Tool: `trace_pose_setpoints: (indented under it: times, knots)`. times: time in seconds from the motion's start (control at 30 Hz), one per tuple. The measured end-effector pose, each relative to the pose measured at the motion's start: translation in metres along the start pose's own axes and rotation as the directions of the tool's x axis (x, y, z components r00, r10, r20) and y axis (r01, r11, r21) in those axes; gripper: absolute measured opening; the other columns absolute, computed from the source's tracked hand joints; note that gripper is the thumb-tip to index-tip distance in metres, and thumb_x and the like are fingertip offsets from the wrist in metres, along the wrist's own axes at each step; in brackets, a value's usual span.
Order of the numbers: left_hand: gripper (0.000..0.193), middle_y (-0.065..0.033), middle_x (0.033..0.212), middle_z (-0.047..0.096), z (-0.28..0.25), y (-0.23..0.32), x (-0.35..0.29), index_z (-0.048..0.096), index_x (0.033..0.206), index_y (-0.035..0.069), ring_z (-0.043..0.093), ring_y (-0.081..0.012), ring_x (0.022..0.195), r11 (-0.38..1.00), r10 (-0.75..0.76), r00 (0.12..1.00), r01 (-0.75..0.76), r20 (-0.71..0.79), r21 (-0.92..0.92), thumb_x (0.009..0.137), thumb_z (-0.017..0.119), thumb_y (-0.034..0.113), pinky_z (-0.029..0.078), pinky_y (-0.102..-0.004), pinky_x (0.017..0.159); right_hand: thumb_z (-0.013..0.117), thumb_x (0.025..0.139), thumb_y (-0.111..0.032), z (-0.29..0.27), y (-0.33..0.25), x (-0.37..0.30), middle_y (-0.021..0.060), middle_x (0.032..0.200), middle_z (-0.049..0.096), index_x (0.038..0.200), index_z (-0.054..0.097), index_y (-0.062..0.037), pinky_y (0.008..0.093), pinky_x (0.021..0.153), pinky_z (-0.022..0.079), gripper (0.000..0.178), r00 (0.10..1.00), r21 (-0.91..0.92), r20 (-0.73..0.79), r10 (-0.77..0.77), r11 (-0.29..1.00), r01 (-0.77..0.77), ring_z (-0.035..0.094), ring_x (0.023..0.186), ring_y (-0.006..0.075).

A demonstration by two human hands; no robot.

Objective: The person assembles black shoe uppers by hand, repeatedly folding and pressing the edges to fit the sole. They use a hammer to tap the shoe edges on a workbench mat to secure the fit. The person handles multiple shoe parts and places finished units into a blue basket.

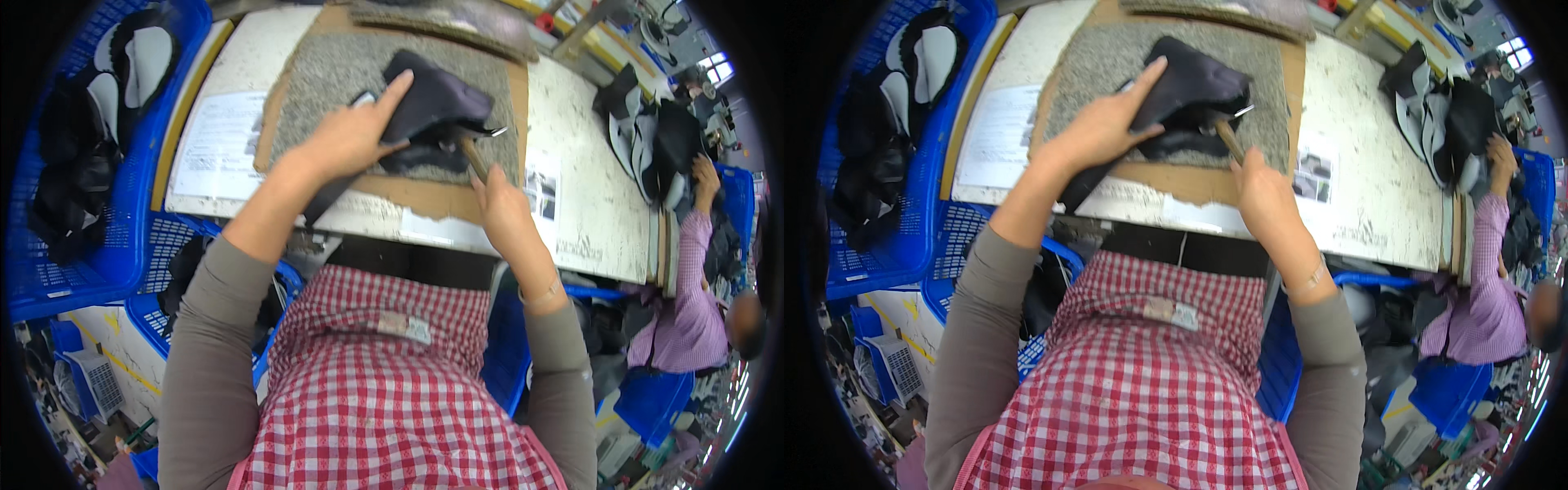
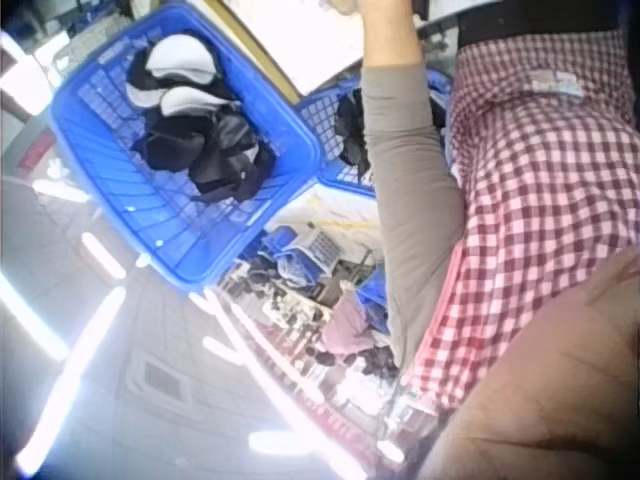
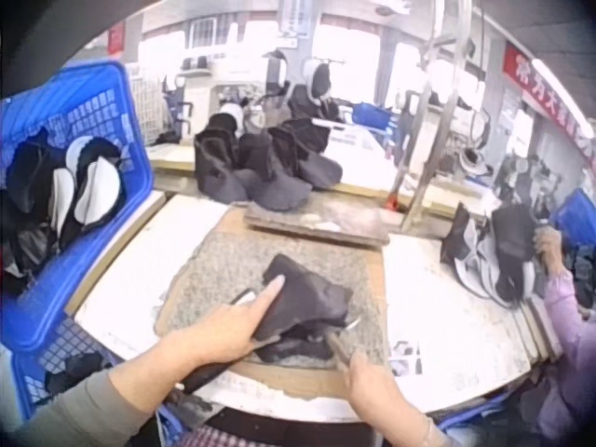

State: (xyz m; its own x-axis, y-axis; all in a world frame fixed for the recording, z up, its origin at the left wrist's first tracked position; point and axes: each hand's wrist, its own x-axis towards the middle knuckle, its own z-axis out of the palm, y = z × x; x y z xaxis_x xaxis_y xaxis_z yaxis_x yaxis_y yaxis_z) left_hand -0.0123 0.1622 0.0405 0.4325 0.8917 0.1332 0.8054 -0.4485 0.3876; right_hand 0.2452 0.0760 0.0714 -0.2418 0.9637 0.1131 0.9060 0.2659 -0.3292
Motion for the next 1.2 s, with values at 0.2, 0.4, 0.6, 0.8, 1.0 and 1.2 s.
trace_pose_setpoints:
  times: [0.2, 0.4, 0.6, 0.8, 1.0, 1.2]
  knots:
    - [0.099, -0.0307, 0.127, 0.065, 0.014, 0.019, -0.022, 0.008, 0.168, 0.019, 0.066, -0.054, 0.1, 0.967, -0.15, 0.971, 0.105, -0.185, -0.234, 0.087, 0.066, 0.01, 0.053, -0.0596, 0.086, 0.064, 0.101, -0.015, 0.024, 0.002, -0.012, 0.031, 0.071, 0.063, 0.1, 0.052, 0.0049, 0.055, 0.058, 0.049, 0.024, 0.993, 0.21, -0.122, 0.006, 0.978, 0.02, 0.064, 0.069, 0.0516]
    - [0.076, -0.0242, 0.163, 0.039, -0.002, 0.02, -0.019, 0.025, 0.166, 0.015, 0.042, -0.0376, 0.149, 0.837, -0.255, 0.877, -0.011, -0.407, -0.548, 0.1, 0.06, 0.001, 0.037, -0.0407, 0.119, 0.063, 0.101, -0.015, 0.016, 0.009, -0.035, 0.0322, 0.083, 0.066, 0.113, 0.055, 0.0025, 0.0584, 0.066, 0.051, 0.023, 0.996, 0.324, 0.09, -0.013, 0.946, -0.017, 0.066, 0.078, 0.0526]
    - [0.052, -0.0271, 0.115, 0.07, -0.182, -0.059, 0.196, 0.053, 0.136, -0.007, 0.07, -0.0343, 0.105, 0.939, 0.094, 0.463, -0.335, -0.881, -0.076, 0.098, 0.065, 0.027, 0.056, -0.041, 0.088, 0.06, 0.105, -0.02, -0.004, 0.058, -0.067, 0.02, 0.086, 0.067, 0.117, 0.06, -0.0001, 0.0396, 0.07, 0.051, 0.023, 0.923, 0.433, 0.062, 0.38, 0.823, -0.368, 0.065, 0.076, 0.0273]
    - [0.084, -0.0154, 0.117, 0.068, -0.205, -0.043, 0.253, 0.029, 0.157, -0.008, 0.065, -0.0225, 0.093, 0.855, -0.117, 0.858, -0.169, -0.5, -0.49, 0.096, 0.073, 0.03, 0.054, -0.0336, 0.078, 0.061, 0.105, -0.016, 0.014, 0.075, -0.051, 0.017, 0.095, 0.07, 0.134, 0.058, -0.0007, 0.0355, 0.077, 0.053, 0.033, 0.893, 0.487, -0.141, 0.426, 0.815, -0.312, 0.066, 0.084, 0.0219]
    - [0.078, -0.0171, 0.165, 0.039, -0.045, -0.079, 0.053, 0.037, 0.162, 0.011, 0.039, -0.0358, 0.151, 0.979, 0.102, 0.958, -0.144, -0.267, -0.144, 0.093, 0.074, 0.015, 0.033, -0.0438, 0.124, 0.067, 0.099, -0.01, -0.005, 0.148, -0.059, 0.0149, 0.084, 0.066, 0.134, 0.06, -0.0094, 0.0372, 0.068, 0.052, 0.036, 0.843, 0.311, -0.314, 0.436, 0.886, -0.343, 0.066, 0.073, 0.0277]
    - [0.056, -0.0211, 0.16, 0.044, 0.007, -0.18, -0.163, 0.044, 0.155, -0.001, 0.042, -0.0344, 0.149, 0.903, -0.374, 0.884, 0.416, -0.279, 0.105, 0.104, 0.057, 0.017, 0.03, -0.0405, 0.123, 0.068, 0.098, -0.019, 0.0, 0.229, -0.031, 0.0156, 0.102, 0.072, 0.134, 0.061, -0.0107, 0.0454, 0.078, 0.055, 0.038, 0.795, -0.02, -0.476, 0.375, 0.899, -0.437, 0.069, 0.085, 0.0359]
